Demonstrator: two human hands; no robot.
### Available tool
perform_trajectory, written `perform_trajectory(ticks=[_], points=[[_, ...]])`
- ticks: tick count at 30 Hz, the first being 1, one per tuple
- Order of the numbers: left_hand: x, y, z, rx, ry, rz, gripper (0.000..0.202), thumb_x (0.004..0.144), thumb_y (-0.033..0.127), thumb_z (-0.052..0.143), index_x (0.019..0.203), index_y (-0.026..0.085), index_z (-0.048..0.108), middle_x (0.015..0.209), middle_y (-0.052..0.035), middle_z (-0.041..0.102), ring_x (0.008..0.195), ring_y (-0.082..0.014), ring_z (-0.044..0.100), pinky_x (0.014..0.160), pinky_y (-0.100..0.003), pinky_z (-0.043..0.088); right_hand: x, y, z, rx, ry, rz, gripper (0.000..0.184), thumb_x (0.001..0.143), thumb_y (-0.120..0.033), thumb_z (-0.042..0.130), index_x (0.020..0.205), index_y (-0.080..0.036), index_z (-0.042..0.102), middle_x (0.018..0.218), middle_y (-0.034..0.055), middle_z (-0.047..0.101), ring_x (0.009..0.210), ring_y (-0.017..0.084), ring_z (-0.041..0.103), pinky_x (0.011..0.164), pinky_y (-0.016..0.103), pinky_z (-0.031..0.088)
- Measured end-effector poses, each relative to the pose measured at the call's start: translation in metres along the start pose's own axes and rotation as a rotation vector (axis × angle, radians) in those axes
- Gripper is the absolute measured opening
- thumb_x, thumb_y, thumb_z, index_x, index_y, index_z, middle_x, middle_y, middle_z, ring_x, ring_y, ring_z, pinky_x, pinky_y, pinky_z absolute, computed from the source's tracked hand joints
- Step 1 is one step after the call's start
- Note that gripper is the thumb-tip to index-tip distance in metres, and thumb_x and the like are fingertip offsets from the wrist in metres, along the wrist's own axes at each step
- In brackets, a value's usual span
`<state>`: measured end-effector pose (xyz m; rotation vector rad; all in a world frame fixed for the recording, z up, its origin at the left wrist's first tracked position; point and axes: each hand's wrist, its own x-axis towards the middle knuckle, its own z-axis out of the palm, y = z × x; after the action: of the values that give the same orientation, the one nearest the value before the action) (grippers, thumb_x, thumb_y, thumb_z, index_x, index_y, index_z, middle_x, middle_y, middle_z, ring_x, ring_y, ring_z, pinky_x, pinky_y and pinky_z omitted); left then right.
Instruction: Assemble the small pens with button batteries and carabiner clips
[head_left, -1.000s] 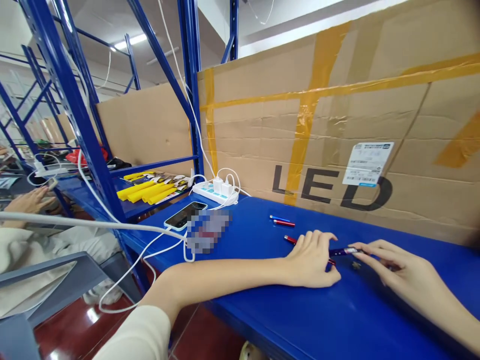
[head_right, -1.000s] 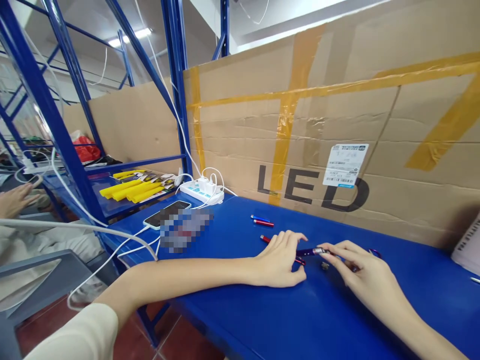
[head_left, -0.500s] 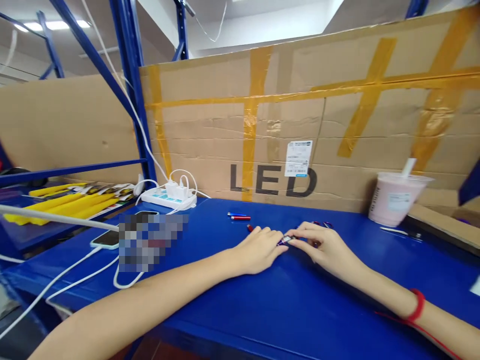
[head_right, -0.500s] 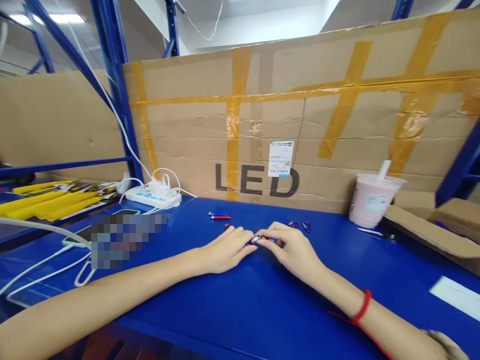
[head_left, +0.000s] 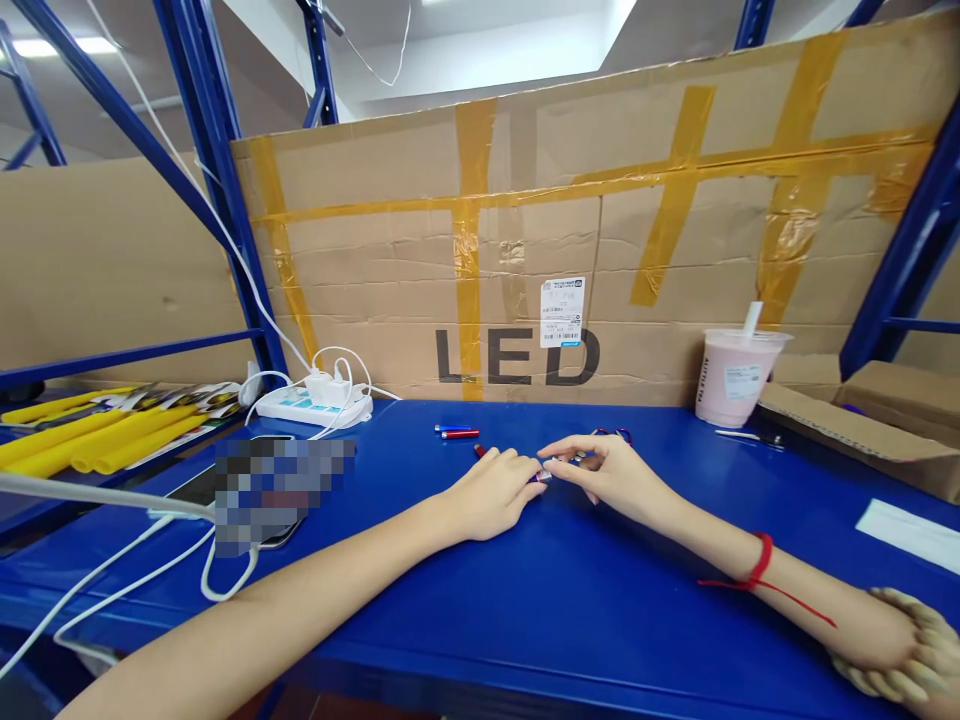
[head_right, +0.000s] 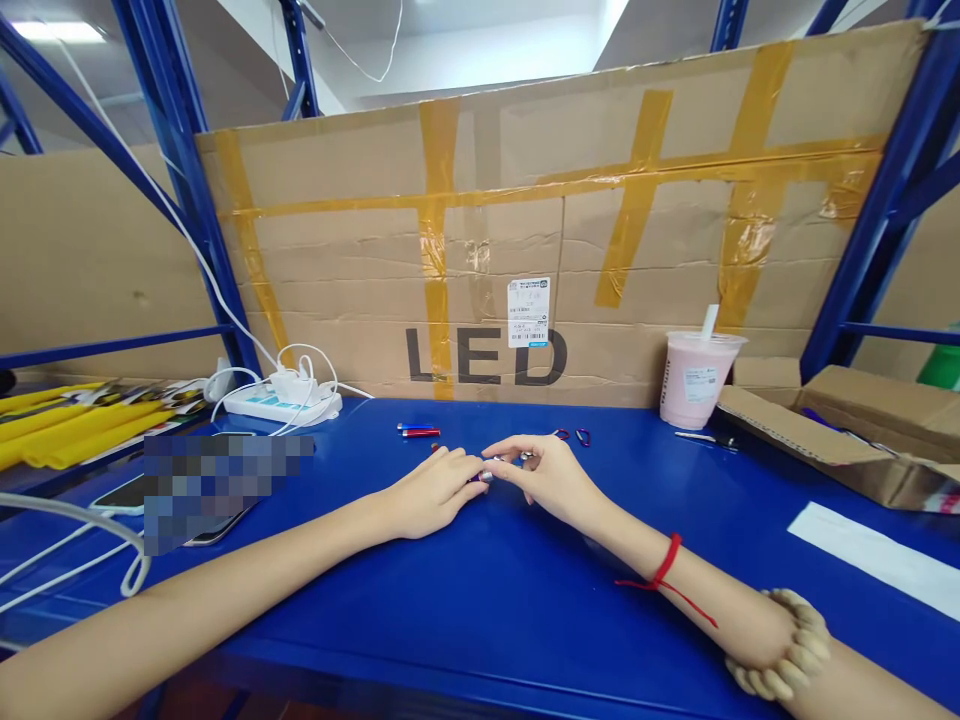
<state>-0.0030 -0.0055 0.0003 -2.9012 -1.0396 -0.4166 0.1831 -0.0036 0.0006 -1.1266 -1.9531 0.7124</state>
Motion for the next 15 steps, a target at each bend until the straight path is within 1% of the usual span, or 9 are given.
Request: perform_trajectory(ticks=[6, 10, 15], points=[[0.0003, 0.0028, -0.0005, 0.064, 0.000, 0.011, 0.027, 0.095, 0.026, 0.028, 0.095, 0.014, 0.052, 0.090, -0.0059, 0.061, 0.083, -0.0177, 0.052, 0.076, -0.032, 0.039, -0.0026, -0.0086, 0.0032, 0.056, -0.042, 0.044, 0.039, 0.071, -0.050, 0.060, 0.090, -0.017, 0.067, 0.070, 0.0014, 0.064, 0.038, 0.005, 0.041, 0.040, 0.022, 0.033], [-0.0001, 0.0014, 0.0002, 0.093, 0.020, 0.042, 0.027, 0.095, 0.025, 0.027, 0.097, 0.015, 0.051, 0.089, -0.0058, 0.061, 0.081, -0.0175, 0.053, 0.075, -0.031, 0.040, -0.0025, -0.0088, 0.0040, 0.086, -0.022, 0.065, 0.040, 0.069, -0.052, 0.061, 0.089, -0.017, 0.066, 0.075, 0.0012, 0.063, 0.038, 0.004, 0.040, 0.040, 0.022, 0.032], [-0.0005, 0.0002, 0.0027, 0.145, 0.047, 0.045, 0.025, 0.095, 0.025, 0.029, 0.100, 0.013, 0.050, 0.090, -0.0064, 0.061, 0.082, -0.0177, 0.054, 0.076, -0.030, 0.040, -0.0009, -0.0068, 0.0040, 0.128, 0.003, 0.090, 0.041, 0.068, -0.053, 0.062, 0.086, -0.017, 0.062, 0.074, 0.0004, 0.061, 0.038, 0.003, 0.040, 0.039, 0.022, 0.030]])
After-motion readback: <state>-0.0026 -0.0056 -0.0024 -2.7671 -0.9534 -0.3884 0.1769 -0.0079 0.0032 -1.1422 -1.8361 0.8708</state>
